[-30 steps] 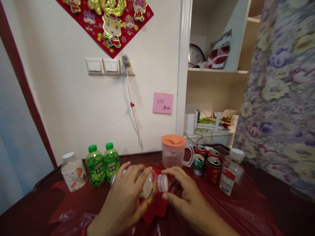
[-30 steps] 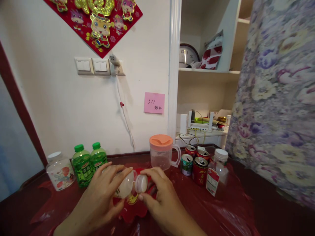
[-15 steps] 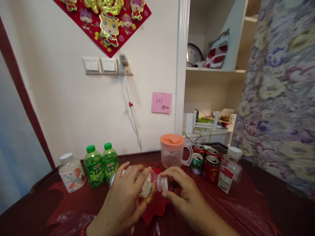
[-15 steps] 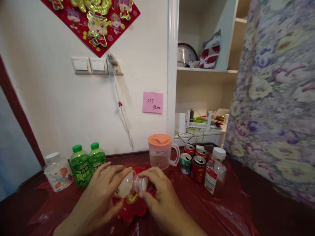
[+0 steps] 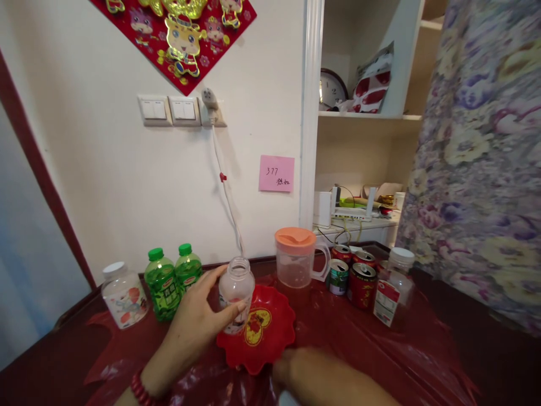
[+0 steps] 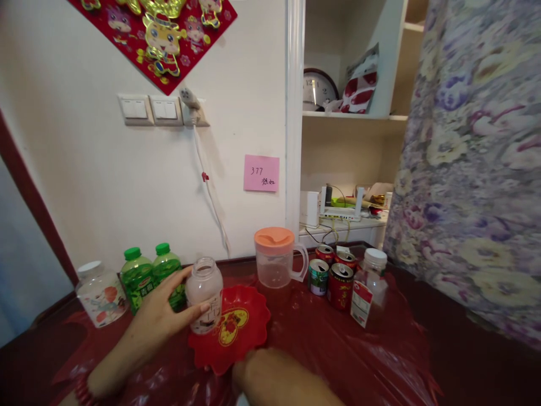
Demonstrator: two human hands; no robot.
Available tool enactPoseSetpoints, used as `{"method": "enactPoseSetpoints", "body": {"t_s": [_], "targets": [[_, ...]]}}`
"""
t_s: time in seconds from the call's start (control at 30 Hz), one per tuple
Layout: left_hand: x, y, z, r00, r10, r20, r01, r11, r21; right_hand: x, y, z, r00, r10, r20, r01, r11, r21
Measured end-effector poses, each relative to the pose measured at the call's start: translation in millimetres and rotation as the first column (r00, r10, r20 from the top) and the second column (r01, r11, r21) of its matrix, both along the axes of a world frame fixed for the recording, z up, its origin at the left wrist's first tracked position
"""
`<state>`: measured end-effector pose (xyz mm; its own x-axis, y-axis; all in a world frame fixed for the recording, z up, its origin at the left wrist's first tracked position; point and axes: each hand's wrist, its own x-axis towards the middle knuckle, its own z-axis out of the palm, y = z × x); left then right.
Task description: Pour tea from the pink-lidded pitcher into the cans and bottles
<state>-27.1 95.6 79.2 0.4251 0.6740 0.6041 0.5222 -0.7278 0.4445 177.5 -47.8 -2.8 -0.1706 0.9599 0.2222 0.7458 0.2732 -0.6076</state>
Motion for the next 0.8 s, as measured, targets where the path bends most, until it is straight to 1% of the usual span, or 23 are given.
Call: {"method": "enactPoseSetpoints", "body": {"t_s": [0.03, 0.1, 0.13, 0.17, 0.2, 0.27, 0.33, 0.4, 0.43, 0.47, 0.5, 0.57, 0.63, 0.7, 0.77, 0.8], "targets": [[2.5, 0.0, -3.0, 1.0, 0.001, 0.025, 0.0, 0.999, -0.054, -5.7, 5.3, -15.9, 0.993, 0.015, 0.119, -0.01, 0.999, -0.038], [8.1, -0.8, -10.4, 0.998, 0.009, 0.068, 0.002, 0.986, -0.164, -14.3, 15.1, -40.8, 0.983, 0.019, 0.182, -0.008, 0.998, -0.059], [10.9, -1.2, -14.5, 0.996, 0.012, 0.089, 0.007, 0.977, -0.212, -16.3, 18.4, -48.0, 0.981, 0.018, 0.193, -0.005, 0.998, -0.065], [13.5, -1.2, -18.7, 0.994, 0.012, 0.108, 0.016, 0.968, -0.25, -16.5, 20.2, -51.4, 0.979, 0.016, 0.203, -0.004, 0.998, -0.061], [15.6, -0.9, -22.8, 0.992, 0.007, 0.127, 0.029, 0.96, -0.28, -14.9, 20.5, -50.9, 0.975, 0.021, 0.223, -0.009, 0.998, -0.056], [18.4, 1.5, -31.0, 0.986, -0.01, 0.167, 0.063, 0.947, -0.314, -7.9, 17.1, -40.1, 0.962, 0.038, 0.272, -0.027, 0.999, -0.042], [19.5, 5.5, -38.5, 0.981, -0.009, 0.196, 0.076, 0.939, -0.336, 1.2, 10.2, -19.7, 0.947, 0.068, 0.315, -0.055, 0.997, -0.05], [19.9, 9.7, -44.9, 0.979, 0.004, 0.204, 0.069, 0.935, -0.347, 9.1, 1.7, 5.0, 0.943, 0.112, 0.314, -0.086, 0.992, -0.096], [20.2, 11.5, -47.7, 0.98, 0.006, 0.197, 0.064, 0.936, -0.346, 12.1, -2.8, 17.3, 0.95, 0.126, 0.285, -0.098, 0.989, -0.111], [20.6, 12.8, -50.1, 0.983, 0.005, 0.183, 0.058, 0.939, -0.34, 14.6, -7.3, 29.0, 0.968, 0.125, 0.218, -0.106, 0.99, -0.097], [21.1, 13.6, -52.4, 0.986, 0.0, 0.166, 0.055, 0.943, -0.327, 16.6, -11.5, 39.7, 0.987, 0.087, 0.135, -0.08, 0.995, -0.056], [22.4, 14.2, -56.8, 0.992, -0.017, 0.126, 0.054, 0.954, -0.295, 19.8, -18.4, 57.6, 1.0, 0.023, -0.003, -0.023, 0.999, -0.042], [23.8, 14.1, -61.6, 0.994, -0.032, 0.101, 0.058, 0.963, -0.262, 23.0, -22.0, 70.8, 0.997, -0.044, -0.069, 0.037, 0.994, -0.099], [24.7, 14.2, -66.5, 0.994, -0.04, 0.102, 0.064, 0.967, -0.245, 27.1, -22.2, 79.6, 0.991, -0.088, -0.1, 0.073, 0.986, -0.148], [25.0, 14.7, -70.4, 0.993, -0.041, 0.111, 0.069, 0.964, -0.258, 32.5, -19.8, 84.8, 0.982, -0.11, -0.152, 0.088, 0.986, -0.145], [24.9, 14.9, -71.7, 0.992, -0.043, 0.115, 0.074, 0.958, -0.277, 35.8, -18.0, 86.3, 0.974, -0.118, -0.194, 0.096, 0.988, -0.118]]}}
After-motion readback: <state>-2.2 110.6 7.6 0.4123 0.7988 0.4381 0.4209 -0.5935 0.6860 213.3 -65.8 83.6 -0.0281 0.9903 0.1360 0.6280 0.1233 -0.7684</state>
